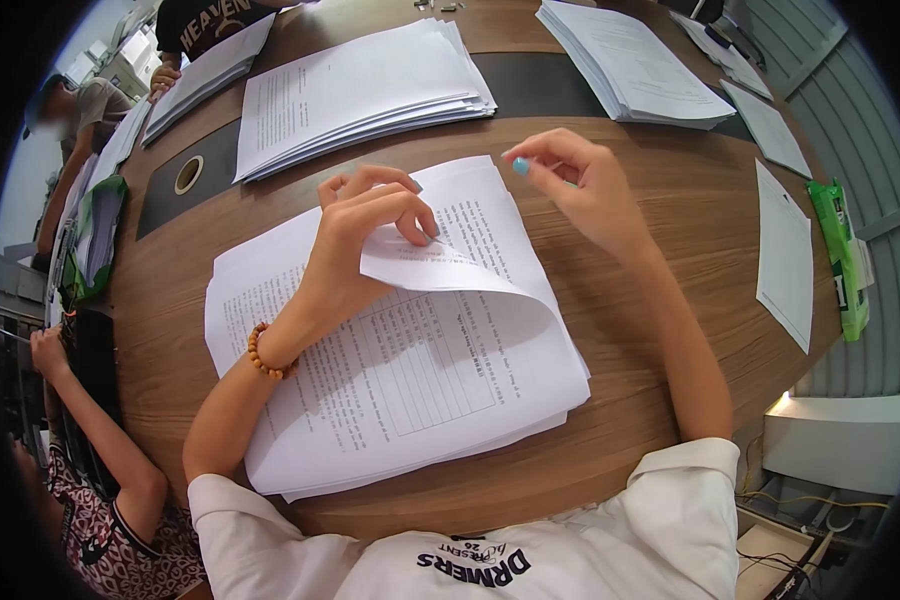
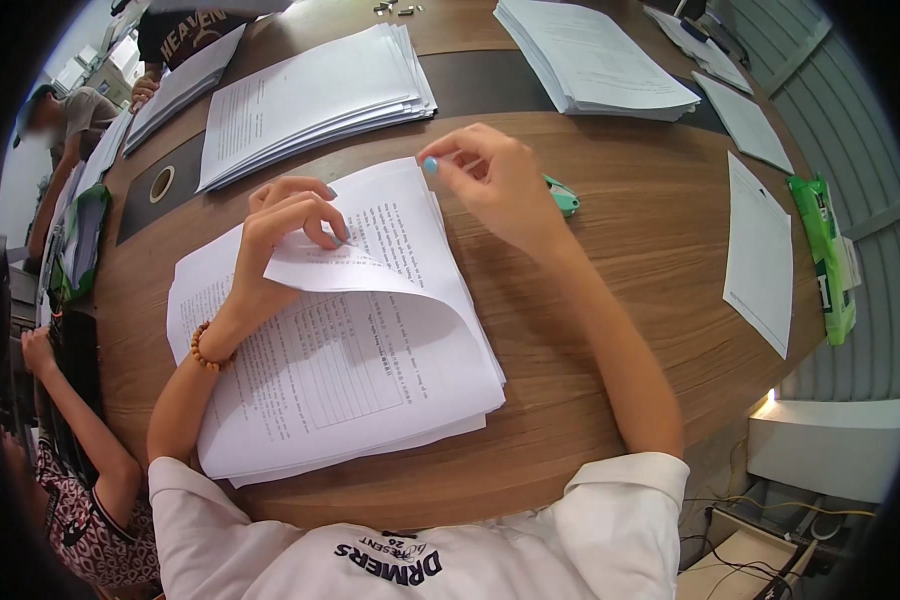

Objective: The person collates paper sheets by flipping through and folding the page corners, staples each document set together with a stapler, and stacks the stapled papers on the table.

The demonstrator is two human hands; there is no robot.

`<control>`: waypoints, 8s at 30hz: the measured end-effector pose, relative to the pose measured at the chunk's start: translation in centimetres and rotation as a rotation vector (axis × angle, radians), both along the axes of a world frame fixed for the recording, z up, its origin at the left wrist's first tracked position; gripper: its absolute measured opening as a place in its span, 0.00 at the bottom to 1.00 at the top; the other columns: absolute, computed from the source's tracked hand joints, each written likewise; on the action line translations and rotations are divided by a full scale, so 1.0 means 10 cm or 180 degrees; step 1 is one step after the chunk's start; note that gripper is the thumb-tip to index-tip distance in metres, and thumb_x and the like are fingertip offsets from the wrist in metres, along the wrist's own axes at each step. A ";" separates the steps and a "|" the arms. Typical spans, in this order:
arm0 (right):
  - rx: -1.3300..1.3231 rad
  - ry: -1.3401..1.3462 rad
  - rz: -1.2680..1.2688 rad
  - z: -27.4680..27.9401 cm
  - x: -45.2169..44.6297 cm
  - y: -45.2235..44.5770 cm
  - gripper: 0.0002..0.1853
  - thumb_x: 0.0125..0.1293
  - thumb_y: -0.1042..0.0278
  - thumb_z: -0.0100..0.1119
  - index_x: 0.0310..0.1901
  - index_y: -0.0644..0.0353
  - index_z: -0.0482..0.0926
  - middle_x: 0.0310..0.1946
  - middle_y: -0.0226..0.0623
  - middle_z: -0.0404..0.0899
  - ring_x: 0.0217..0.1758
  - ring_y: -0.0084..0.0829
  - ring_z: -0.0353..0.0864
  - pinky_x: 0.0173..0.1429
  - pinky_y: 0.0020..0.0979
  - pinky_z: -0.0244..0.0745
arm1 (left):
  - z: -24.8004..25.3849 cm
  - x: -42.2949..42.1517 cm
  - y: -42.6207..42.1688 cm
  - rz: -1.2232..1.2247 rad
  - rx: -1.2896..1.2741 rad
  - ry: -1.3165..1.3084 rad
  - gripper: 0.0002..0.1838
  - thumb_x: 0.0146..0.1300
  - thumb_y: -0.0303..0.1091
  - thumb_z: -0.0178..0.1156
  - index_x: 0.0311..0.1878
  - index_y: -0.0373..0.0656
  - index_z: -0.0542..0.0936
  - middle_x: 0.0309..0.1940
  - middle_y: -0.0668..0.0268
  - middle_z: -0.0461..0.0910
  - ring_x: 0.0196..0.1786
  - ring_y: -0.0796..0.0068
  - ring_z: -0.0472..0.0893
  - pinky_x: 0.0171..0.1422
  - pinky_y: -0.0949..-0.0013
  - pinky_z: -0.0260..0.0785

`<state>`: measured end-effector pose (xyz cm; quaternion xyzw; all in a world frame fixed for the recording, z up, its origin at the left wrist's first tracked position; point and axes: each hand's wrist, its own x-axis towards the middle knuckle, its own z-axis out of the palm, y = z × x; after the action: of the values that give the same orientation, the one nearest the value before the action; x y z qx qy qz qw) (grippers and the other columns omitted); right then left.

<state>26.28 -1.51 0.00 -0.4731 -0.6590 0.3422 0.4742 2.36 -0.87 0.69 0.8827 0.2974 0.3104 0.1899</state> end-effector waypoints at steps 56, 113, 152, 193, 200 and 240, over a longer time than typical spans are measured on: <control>-0.0044 -0.0172 -0.0109 0.68 -0.26 -0.83 0.09 0.55 0.69 0.61 0.35 0.66 0.80 0.25 0.39 0.81 0.32 0.25 0.82 0.34 0.23 0.75 | 0.49 -1.05 -0.13 0.1561 0.2042 -0.0551 0.44 0.42 0.34 0.71 0.62 0.40 0.57 0.60 0.54 0.59 0.59 0.63 0.66 0.61 0.59 0.61; 0.0131 0.0866 0.0385 -0.05 -0.45 -0.38 0.08 0.55 0.75 0.62 0.37 0.64 0.80 0.33 0.32 0.81 0.35 0.18 0.76 0.38 0.20 0.72 | -0.11 -1.27 -0.69 0.1328 -0.1662 -0.2802 0.14 0.56 0.22 0.58 0.47 0.34 0.73 0.39 0.65 0.76 0.42 0.77 0.74 0.46 0.73 0.68; 0.0946 -0.1328 -0.0404 0.29 -0.73 -0.25 0.24 0.59 0.75 0.52 0.57 0.73 0.62 0.43 0.56 0.75 0.43 0.45 0.78 0.46 0.34 0.71 | 0.21 -0.16 0.22 0.0358 -0.0489 -0.0935 0.15 0.60 0.23 0.53 0.51 0.35 0.74 0.42 0.65 0.79 0.45 0.82 0.74 0.52 0.77 0.65; 0.0858 -0.2673 -0.0747 0.06 0.19 -0.06 0.27 0.54 0.57 0.61 0.52 0.64 0.70 0.42 0.47 0.73 0.46 0.44 0.72 0.52 0.36 0.67 | -0.10 0.06 0.32 0.0724 -0.0814 -0.0690 0.10 0.60 0.25 0.52 0.45 0.35 0.77 0.28 0.68 0.79 0.27 0.86 0.72 0.28 0.81 0.63; 0.0186 -0.2476 -0.0888 -0.20 0.61 -0.22 0.23 0.51 0.63 0.64 0.47 0.64 0.71 0.41 0.44 0.72 0.44 0.43 0.73 0.49 0.36 0.68 | -0.14 0.09 0.27 0.0580 0.0188 -0.0678 0.08 0.58 0.22 0.53 0.41 0.35 0.77 0.31 0.60 0.80 0.28 0.71 0.77 0.30 0.73 0.66; 0.1340 -0.2393 0.0437 0.48 -0.22 -0.11 0.16 0.48 0.70 0.64 0.39 0.66 0.76 0.32 0.40 0.74 0.32 0.36 0.77 0.38 0.33 0.73 | -0.11 0.07 0.19 0.0407 0.1184 -0.0322 0.07 0.55 0.22 0.54 0.38 0.42 0.77 0.27 0.67 0.77 0.28 0.71 0.75 0.38 0.70 0.65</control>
<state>24.04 -2.64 4.78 -0.4128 -0.8712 0.0351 0.2635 3.11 1.03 -0.38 0.8652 0.2805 0.4153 0.0182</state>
